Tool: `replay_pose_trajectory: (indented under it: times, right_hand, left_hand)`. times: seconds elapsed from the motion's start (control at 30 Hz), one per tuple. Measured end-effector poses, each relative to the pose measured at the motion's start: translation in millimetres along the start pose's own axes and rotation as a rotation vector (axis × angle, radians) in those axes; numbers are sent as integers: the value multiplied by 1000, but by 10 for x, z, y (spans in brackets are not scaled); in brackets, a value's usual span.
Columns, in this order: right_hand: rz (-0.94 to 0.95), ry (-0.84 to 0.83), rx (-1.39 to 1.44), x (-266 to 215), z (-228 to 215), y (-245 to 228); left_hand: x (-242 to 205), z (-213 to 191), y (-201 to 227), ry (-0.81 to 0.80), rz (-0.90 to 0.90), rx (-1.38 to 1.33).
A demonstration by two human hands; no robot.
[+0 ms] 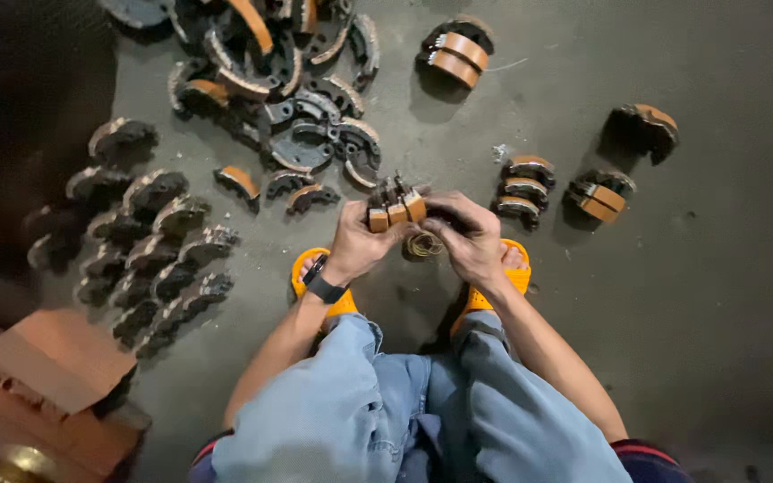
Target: The person sits on the floor and assembles curved metal brake shoe segments into stacks. They pick up individual segments, align them, and secure each stack with a rubber band before placing it aside.
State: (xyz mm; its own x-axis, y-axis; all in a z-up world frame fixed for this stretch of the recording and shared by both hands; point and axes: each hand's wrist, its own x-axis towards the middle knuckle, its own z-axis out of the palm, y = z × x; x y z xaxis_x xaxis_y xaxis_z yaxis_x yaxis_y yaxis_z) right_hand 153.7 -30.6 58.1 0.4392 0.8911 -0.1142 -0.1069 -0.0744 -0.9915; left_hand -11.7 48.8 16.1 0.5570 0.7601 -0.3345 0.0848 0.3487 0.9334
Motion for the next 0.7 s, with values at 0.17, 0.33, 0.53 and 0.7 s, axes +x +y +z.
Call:
replay_pose_trajectory:
  times: [0.17, 0.33, 0.53, 0.7]
  right_hand:
    - [-1, -22, -3, 45, 57, -159]
    - [34, -13, -30, -67, 72, -28]
    - [85, -33, -37, -193, 160, 174]
    - [64, -53, 29, -159, 366, -4]
  left_hand:
    - [6, 74, 282, -11, -21, -57]
    - [-25, -3, 335, -71, 93, 64]
    - [18, -173, 758, -233, 287, 416]
    - [-57, -287, 826, -185, 109, 242]
